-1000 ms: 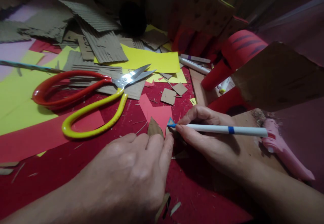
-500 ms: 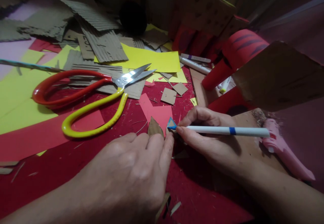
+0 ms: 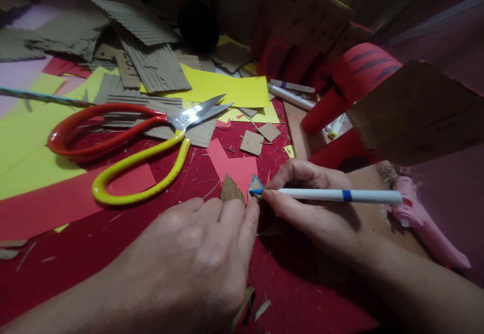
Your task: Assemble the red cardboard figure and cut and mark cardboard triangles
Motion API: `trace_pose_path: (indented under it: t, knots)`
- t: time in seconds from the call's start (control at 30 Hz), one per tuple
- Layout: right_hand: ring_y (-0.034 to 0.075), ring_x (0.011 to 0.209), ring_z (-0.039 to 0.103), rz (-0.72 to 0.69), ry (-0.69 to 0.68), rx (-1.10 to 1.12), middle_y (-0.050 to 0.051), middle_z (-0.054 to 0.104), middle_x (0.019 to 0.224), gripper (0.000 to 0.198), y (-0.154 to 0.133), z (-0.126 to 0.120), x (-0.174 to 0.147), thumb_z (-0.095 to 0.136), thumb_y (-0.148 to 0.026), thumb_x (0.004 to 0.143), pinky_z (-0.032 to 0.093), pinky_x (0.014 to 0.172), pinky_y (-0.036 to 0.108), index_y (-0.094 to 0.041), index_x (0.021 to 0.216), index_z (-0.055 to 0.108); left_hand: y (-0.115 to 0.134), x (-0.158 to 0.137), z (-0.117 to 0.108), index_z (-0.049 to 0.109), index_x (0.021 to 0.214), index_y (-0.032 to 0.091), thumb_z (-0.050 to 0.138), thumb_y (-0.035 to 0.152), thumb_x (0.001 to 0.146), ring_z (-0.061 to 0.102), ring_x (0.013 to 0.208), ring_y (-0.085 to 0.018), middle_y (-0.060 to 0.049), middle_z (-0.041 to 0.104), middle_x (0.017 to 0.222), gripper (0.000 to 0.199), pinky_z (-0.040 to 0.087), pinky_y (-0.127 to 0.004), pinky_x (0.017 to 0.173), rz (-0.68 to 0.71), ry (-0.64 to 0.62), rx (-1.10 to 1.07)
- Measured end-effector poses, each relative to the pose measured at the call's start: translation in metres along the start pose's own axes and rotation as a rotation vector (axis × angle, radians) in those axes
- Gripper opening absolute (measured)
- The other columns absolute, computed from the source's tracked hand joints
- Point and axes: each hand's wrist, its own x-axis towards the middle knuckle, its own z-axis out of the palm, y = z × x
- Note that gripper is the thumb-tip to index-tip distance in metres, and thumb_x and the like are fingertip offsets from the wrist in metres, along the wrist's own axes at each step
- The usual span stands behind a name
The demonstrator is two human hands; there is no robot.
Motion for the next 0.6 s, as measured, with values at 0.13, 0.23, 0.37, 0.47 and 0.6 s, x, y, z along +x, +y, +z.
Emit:
trace_pose_path:
  t: [0.13,0.23,0.37,0.47,0.6]
  knots:
    - [0.011,0.053,0.059,0.000,-0.001,0.011,-0.002,0.067,0.061,0.013,-0.0034,-0.0010,0.0005,0.072,-0.019,0.078,0.043,0.045,0.018,-0.020,0.069,0.063,0.0002,0.0002,0.0010,0.064,0.112,-0.001,0.047,0.014,0.080,0.063,0.060,-0.030,-0.014,0.067,0.074,0.039,0.046,-0.040,0.045,0.004,0.014,0.005]
    - [0.012,0.055,0.060,0.005,0.018,0.008,-0.001,0.067,0.062,0.012,-0.0049,-0.0021,0.0001,0.073,-0.021,0.078,0.044,0.046,0.019,-0.020,0.070,0.063,-0.0001,0.0017,0.0012,0.062,0.116,-0.002,0.048,0.014,0.079,0.064,0.062,-0.030,-0.016,0.068,0.078,0.042,0.047,-0.040,0.047,-0.008,-0.009,0.017]
    - [0.012,0.054,0.060,-0.025,0.013,0.003,-0.001,0.068,0.064,0.009,-0.0048,-0.0024,0.0000,0.071,-0.018,0.078,0.044,0.046,0.019,-0.021,0.072,0.064,-0.0003,0.0030,0.0014,0.062,0.116,-0.002,0.047,0.014,0.079,0.063,0.061,-0.030,-0.015,0.068,0.076,0.043,0.046,-0.040,0.047,-0.001,0.013,0.019]
    - [0.012,0.055,0.061,-0.061,0.022,0.001,-0.002,0.068,0.065,0.008,-0.0027,-0.0015,0.0001,0.070,-0.017,0.078,0.045,0.047,0.019,-0.021,0.074,0.065,-0.0006,0.0031,0.0008,0.063,0.114,0.000,0.049,0.014,0.078,0.063,0.060,-0.029,-0.014,0.067,0.075,0.041,0.046,-0.039,0.047,-0.004,0.004,0.020]
    - [0.010,0.055,0.060,-0.094,0.012,0.018,-0.003,0.067,0.064,0.009,-0.0006,-0.0002,0.0000,0.069,-0.012,0.077,0.043,0.046,0.017,-0.020,0.073,0.066,-0.0008,0.0022,-0.0007,0.062,0.116,-0.001,0.050,0.015,0.078,0.063,0.061,-0.028,-0.014,0.068,0.076,0.043,0.047,-0.039,0.048,-0.005,-0.008,0.037]
